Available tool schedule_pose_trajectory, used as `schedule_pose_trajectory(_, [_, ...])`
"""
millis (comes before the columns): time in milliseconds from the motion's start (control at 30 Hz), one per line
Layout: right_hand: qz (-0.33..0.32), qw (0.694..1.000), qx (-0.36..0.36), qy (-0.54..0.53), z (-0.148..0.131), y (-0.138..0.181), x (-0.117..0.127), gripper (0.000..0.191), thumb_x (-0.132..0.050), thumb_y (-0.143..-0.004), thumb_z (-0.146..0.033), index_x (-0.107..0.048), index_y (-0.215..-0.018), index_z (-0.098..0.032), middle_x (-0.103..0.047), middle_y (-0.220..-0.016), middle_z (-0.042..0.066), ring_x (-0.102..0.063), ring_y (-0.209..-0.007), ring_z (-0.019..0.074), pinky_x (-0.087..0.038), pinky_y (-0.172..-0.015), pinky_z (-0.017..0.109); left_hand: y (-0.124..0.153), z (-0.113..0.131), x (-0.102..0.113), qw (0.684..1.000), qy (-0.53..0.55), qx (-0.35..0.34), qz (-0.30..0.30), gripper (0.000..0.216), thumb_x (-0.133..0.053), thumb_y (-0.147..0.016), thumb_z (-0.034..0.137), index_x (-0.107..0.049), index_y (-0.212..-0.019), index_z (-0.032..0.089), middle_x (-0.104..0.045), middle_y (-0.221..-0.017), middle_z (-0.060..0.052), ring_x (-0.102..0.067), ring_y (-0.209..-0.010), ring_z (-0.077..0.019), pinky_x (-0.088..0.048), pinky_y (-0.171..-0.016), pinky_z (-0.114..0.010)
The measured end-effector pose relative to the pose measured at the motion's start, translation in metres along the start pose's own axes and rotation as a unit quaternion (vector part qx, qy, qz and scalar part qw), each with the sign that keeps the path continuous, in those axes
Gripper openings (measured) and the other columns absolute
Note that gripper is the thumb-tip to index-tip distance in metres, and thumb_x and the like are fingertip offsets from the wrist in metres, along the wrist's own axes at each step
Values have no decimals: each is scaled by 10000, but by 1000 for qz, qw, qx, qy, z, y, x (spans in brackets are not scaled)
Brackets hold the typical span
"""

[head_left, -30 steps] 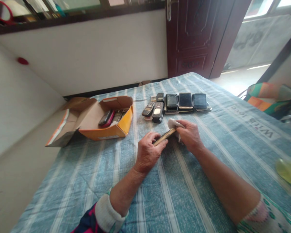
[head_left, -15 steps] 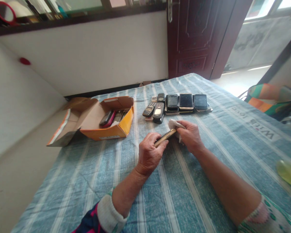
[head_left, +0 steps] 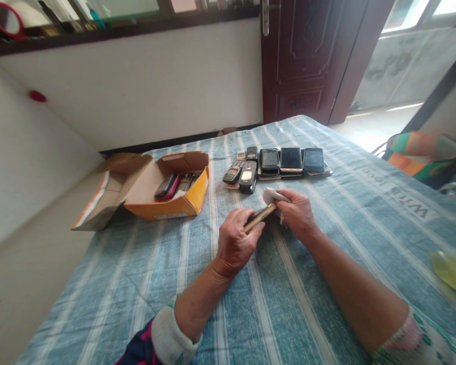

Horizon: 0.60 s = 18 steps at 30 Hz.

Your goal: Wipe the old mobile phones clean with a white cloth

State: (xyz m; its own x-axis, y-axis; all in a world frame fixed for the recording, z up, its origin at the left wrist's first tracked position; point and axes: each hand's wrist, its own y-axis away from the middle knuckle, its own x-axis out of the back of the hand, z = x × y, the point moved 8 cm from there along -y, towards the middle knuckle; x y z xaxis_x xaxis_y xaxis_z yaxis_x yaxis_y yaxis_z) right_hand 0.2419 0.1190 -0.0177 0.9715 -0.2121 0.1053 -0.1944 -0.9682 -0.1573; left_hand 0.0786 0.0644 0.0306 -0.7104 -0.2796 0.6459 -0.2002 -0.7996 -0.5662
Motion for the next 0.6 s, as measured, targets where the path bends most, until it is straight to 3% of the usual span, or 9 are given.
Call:
schedule_pose_trajectory(133, [-4, 1000, -2, -7, 2, 0, -1, 339, -500, -641, -222, -755, -860, -174, -658, -694, -2, -549, -670, 165, -406, -625, 267, 0, 5, -4, 999, -12, -21, -23, 251, -682, -783, 193, -634, -1026, 152, -662, -923, -75, -639, -857, -214, -554, -774, -355])
schedule_pose_trajectory(600, [-2, 1000, 1, 6, -3, 1, 0, 348, -481, -632, -214, -752, -846, -168, -662, -700, 1, -557, -683, 170, -410, -645, 271, -4, 15, -7, 996, -16, -63, -54, 186, -620, -824, 159, -655, -1006, 165, -695, -934, -70, -626, -882, -224, -543, -814, -391])
